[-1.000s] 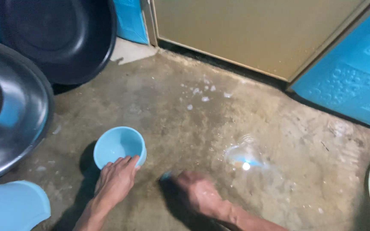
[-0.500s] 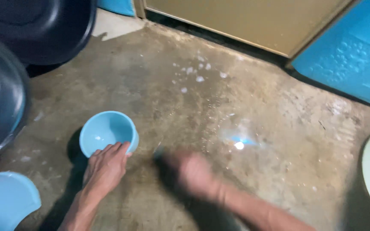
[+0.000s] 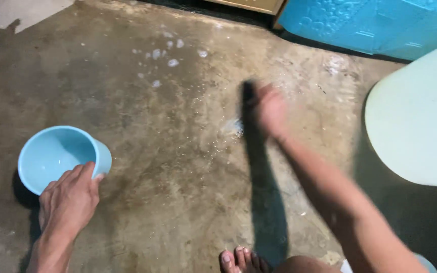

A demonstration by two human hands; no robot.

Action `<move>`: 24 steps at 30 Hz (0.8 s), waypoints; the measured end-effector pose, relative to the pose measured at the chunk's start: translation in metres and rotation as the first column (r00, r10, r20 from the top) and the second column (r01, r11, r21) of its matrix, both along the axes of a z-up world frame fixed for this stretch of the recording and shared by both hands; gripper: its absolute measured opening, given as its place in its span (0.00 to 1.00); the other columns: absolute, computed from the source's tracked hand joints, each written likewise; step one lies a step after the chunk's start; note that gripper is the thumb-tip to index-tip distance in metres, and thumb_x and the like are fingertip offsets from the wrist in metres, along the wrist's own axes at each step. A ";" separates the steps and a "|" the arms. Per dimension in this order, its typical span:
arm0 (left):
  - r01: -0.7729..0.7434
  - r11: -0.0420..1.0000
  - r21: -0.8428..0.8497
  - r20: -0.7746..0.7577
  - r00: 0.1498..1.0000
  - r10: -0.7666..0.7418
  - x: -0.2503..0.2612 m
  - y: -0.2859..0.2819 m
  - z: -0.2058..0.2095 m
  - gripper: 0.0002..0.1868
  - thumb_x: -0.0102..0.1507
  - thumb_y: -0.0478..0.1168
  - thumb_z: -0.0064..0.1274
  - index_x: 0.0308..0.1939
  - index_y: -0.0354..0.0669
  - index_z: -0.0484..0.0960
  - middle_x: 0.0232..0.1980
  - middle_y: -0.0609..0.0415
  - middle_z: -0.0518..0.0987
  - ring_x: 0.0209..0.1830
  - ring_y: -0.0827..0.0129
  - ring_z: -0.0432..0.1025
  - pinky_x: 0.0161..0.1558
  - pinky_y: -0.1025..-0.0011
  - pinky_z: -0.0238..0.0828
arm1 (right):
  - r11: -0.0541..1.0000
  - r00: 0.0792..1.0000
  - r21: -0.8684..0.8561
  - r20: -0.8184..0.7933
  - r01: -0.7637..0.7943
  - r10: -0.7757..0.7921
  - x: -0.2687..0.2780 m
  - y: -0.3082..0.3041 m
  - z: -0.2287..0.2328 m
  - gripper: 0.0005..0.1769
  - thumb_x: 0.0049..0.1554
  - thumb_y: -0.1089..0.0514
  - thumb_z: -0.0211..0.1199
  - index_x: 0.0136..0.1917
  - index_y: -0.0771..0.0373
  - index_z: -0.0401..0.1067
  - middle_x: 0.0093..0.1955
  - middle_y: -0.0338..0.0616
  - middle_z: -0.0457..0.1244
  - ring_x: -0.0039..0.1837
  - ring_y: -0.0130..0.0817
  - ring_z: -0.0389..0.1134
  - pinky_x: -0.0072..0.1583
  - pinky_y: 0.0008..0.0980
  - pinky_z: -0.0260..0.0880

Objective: Scrubbing the floor and toilet rim in a bathroom with a brush and water.

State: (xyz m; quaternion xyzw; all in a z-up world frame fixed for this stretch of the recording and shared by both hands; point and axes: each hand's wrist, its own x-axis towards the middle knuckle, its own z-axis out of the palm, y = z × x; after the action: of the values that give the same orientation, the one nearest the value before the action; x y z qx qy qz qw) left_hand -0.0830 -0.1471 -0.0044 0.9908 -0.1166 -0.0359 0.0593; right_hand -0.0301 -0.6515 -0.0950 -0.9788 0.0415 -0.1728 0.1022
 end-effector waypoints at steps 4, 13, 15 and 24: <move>0.203 0.977 -0.064 0.100 0.975 -0.197 0.016 -0.033 -0.002 0.15 0.64 0.45 0.49 0.53 0.46 0.79 0.47 0.51 0.81 0.46 0.53 0.75 0.47 0.51 0.70 | 0.803 0.809 0.109 0.023 -0.586 0.588 -0.090 0.129 0.038 0.43 0.45 0.62 0.58 0.75 0.57 0.60 0.66 0.56 0.64 0.70 0.54 0.64 0.68 0.52 0.70; 0.412 0.903 -0.125 0.090 0.911 -0.403 0.017 -0.128 0.020 0.11 0.62 0.42 0.54 0.48 0.48 0.79 0.37 0.51 0.80 0.42 0.55 0.75 0.40 0.53 0.68 | 0.984 0.971 0.059 0.164 0.168 -0.176 -0.012 -0.027 0.038 0.18 0.59 0.59 0.55 0.61 0.53 0.74 0.49 0.58 0.67 0.53 0.60 0.68 0.53 0.56 0.69; 0.427 0.895 -0.129 0.123 0.903 -0.413 0.012 -0.122 0.019 0.10 0.62 0.42 0.54 0.47 0.48 0.79 0.37 0.52 0.79 0.42 0.55 0.75 0.39 0.53 0.67 | 0.960 0.944 0.084 0.176 0.268 -0.279 -0.015 -0.052 0.020 0.18 0.55 0.57 0.58 0.59 0.57 0.72 0.48 0.60 0.66 0.50 0.61 0.67 0.49 0.57 0.67; 0.426 0.890 -0.165 0.159 0.901 -0.402 0.025 -0.132 0.017 0.10 0.60 0.42 0.55 0.44 0.47 0.78 0.35 0.52 0.78 0.40 0.55 0.75 0.37 0.54 0.67 | 0.894 0.900 0.236 -0.131 -0.380 0.417 -0.141 0.071 0.053 0.40 0.46 0.66 0.56 0.74 0.58 0.67 0.68 0.55 0.64 0.70 0.55 0.64 0.70 0.49 0.64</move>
State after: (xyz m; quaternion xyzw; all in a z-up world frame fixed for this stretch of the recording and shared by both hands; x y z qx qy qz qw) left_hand -0.0584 -0.2794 0.0122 0.9326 -0.3318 0.0239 0.1400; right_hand -0.1712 -0.5810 -0.0423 -0.9620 -0.1340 -0.0546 0.2314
